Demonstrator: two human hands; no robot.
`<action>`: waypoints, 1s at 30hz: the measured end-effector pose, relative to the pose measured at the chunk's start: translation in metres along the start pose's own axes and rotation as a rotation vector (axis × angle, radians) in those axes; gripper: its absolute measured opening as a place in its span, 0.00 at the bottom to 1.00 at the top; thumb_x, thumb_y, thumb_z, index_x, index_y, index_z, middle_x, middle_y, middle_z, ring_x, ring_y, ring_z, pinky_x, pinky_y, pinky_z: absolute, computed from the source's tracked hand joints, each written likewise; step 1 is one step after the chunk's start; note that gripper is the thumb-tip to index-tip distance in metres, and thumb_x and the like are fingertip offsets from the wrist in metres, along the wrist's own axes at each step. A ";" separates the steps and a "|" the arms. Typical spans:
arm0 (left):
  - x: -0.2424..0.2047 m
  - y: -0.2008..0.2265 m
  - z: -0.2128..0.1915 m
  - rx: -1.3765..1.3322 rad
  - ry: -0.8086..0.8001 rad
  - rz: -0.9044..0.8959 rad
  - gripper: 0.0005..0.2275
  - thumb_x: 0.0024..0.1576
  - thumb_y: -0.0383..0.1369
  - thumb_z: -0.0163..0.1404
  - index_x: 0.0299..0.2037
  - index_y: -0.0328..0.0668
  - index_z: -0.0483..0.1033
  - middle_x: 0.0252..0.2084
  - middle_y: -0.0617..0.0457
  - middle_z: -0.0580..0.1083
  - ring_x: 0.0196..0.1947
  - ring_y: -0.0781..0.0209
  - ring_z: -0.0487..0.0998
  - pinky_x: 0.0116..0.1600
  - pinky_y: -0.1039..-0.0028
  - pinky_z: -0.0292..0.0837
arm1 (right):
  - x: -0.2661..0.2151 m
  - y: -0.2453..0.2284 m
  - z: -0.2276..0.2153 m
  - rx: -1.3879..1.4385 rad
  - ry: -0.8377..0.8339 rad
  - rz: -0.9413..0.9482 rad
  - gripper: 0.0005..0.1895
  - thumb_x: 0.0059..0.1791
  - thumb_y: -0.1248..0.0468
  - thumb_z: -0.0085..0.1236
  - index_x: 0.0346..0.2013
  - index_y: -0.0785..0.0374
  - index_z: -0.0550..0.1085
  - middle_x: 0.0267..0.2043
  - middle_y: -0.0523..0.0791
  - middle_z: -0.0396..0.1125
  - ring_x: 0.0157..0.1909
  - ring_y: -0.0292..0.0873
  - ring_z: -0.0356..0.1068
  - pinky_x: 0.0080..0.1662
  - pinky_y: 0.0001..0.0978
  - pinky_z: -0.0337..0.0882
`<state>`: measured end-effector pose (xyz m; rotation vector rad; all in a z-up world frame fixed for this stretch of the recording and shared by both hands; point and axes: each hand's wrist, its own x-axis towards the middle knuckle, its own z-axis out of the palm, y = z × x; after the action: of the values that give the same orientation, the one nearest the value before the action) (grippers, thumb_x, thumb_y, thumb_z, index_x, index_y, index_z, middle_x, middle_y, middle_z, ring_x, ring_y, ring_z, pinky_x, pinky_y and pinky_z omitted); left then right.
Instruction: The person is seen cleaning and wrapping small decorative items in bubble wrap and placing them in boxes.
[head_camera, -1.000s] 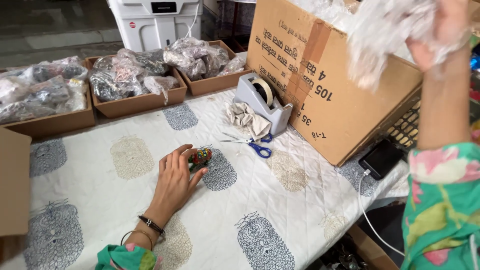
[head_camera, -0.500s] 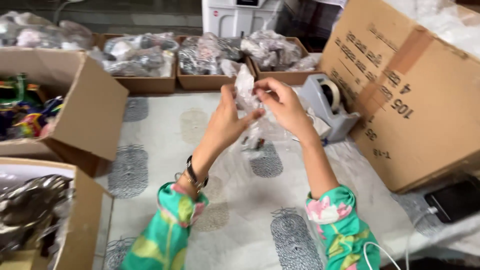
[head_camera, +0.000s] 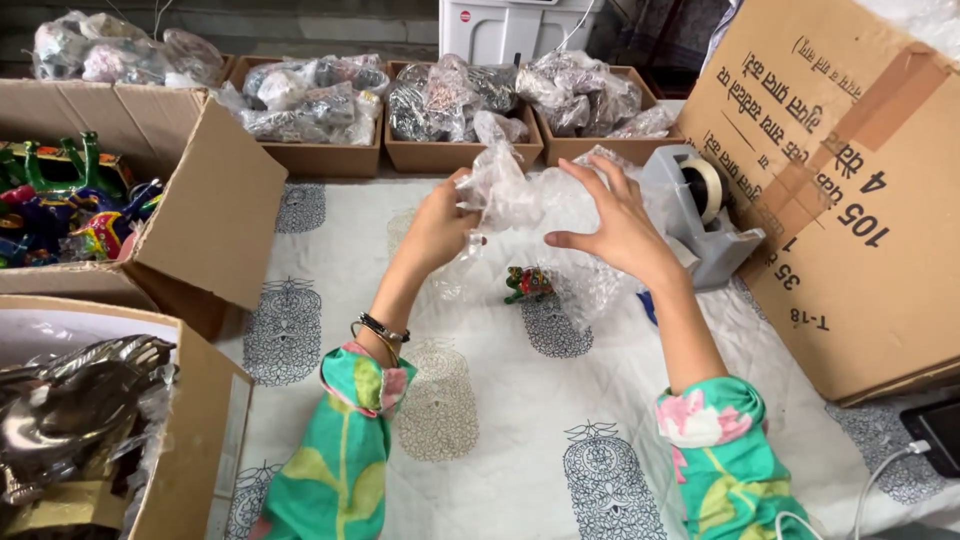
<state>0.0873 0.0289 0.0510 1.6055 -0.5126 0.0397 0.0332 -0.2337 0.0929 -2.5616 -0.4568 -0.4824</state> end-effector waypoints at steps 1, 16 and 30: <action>0.002 -0.006 -0.003 0.007 0.018 -0.018 0.21 0.55 0.18 0.48 0.60 0.34 0.68 0.46 0.47 0.78 0.41 0.59 0.83 0.38 0.69 0.84 | 0.000 0.001 0.003 -0.070 -0.005 0.014 0.53 0.35 0.43 0.75 0.71 0.44 0.61 0.76 0.53 0.46 0.75 0.63 0.44 0.68 0.59 0.51; 0.005 -0.015 -0.009 0.246 0.113 -0.047 0.14 0.58 0.25 0.52 0.54 0.29 0.71 0.46 0.41 0.79 0.38 0.52 0.85 0.39 0.65 0.82 | -0.002 -0.007 -0.006 0.521 -0.548 -0.042 0.36 0.52 0.48 0.55 0.71 0.59 0.60 0.64 0.46 0.66 0.62 0.40 0.67 0.59 0.34 0.69; -0.034 0.038 0.080 0.221 0.096 0.202 0.45 0.53 0.40 0.63 0.68 0.25 0.40 0.62 0.26 0.62 0.49 0.28 0.79 0.48 0.54 0.77 | 0.014 0.039 0.017 1.126 0.052 0.334 0.22 0.52 0.67 0.55 0.60 0.62 0.64 0.50 0.46 0.70 0.46 0.43 0.76 0.42 0.40 0.79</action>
<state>0.0212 -0.0382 0.0668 1.7512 -0.6098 0.3339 0.0650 -0.2535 0.0687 -1.4791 -0.1745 -0.0932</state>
